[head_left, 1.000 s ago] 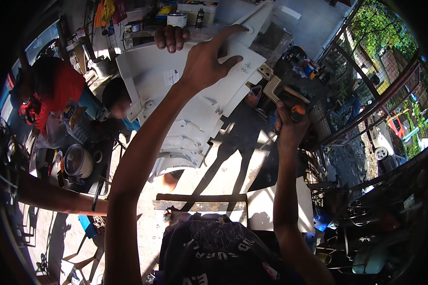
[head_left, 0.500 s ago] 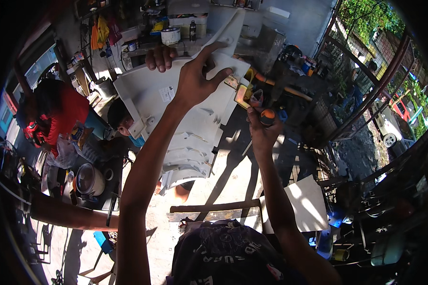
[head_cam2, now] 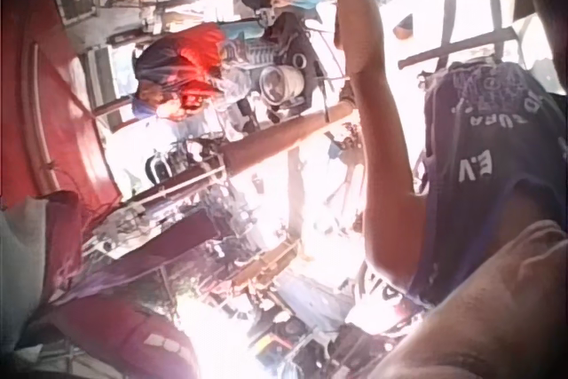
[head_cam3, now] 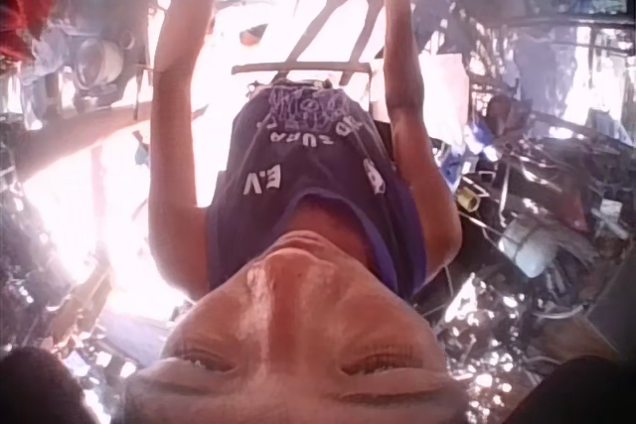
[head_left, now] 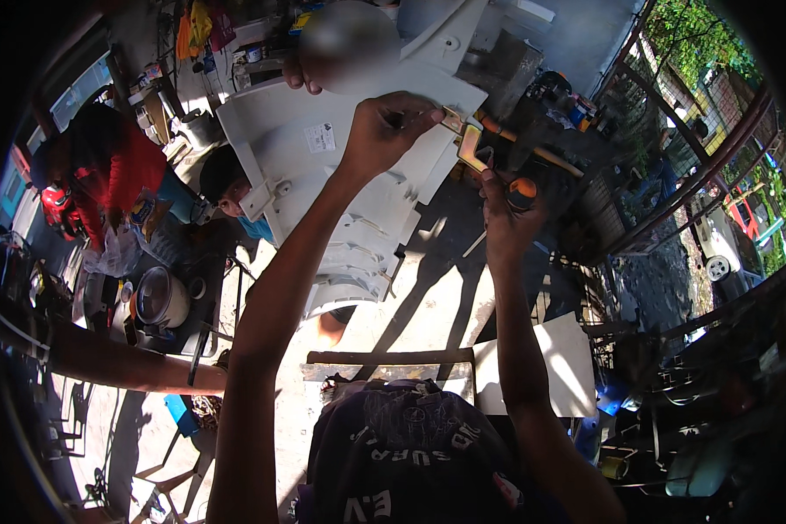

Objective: The person attaches metal brackets to a white plastic appliance part using a screwdriver. They repeatedly position the brackets, insert screws, and tighten them while another person holds the part steady.

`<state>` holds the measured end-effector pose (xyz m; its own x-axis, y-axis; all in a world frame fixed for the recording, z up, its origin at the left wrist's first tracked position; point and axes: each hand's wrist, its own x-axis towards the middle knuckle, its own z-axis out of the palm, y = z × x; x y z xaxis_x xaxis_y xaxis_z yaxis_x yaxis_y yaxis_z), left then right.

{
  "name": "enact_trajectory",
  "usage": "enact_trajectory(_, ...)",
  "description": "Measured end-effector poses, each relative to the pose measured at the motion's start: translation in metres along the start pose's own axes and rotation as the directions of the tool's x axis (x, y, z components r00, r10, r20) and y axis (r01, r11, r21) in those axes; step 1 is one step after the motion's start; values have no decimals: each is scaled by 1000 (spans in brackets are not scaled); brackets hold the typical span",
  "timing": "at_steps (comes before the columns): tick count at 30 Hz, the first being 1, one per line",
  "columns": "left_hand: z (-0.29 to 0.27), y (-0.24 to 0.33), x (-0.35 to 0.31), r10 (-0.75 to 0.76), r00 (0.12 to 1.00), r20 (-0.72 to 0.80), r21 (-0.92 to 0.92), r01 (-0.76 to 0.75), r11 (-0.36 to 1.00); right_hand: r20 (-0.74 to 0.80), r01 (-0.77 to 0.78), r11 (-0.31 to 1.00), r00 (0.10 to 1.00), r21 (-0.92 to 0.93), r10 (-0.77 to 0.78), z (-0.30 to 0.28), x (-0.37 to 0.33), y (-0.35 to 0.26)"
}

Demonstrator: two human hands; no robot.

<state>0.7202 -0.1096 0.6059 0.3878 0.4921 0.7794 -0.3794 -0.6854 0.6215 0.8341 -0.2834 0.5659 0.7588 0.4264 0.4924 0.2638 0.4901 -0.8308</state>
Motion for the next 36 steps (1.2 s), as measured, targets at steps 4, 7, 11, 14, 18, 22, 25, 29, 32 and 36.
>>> enact_trajectory(4, -10, 11, 2, -82, 992, 97, 123, 70, 990, -18, 70, 996, 997, -61, -71, -9, 7, -2)
enact_trajectory(7, -8, 23, 4, -52, 991, 124, 165, 31, 986, -16, 32, 998, 999, -54, -33, -8, 6, -8)
enact_trajectory(11, -10, 18, 2, -51, 993, 106, 192, 30, 981, -6, -13, 999, 1000, -32, 12, -10, 7, -9)
enact_trajectory(14, -7, 10, 4, -2, 998, 60, 152, -7, 988, 20, -37, 999, 999, -24, 38, -14, 6, -15)
enact_trajectory(18, -7, 9, 3, -59, 997, 51, 111, 53, 992, 24, -5, 999, 1000, -46, 6, -17, 6, -10)
enact_trajectory(22, -10, 9, -2, -13, 999, 49, 128, 7, 992, 86, -58, 998, 995, -26, 60, -23, -5, -5)
enact_trajectory(25, -14, 14, -12, -45, 998, 36, 207, 36, 978, 146, -72, 981, 984, -178, 99, -40, -31, 27)
enact_trajectory(29, -17, -1, -41, -146, 988, -43, 136, 151, 979, 159, -101, 939, 974, -328, 160, -69, -65, 101)
enact_trajectory(32, -17, -13, -84, -290, 946, -145, -75, 282, 956, 142, -155, 941, 968, -300, 205, -60, -80, 112)
enact_trajectory(36, -11, -39, -131, -399, 893, -210, -4, 407, 913, 126, -174, 914, 964, -368, 234, -49, -82, 104)
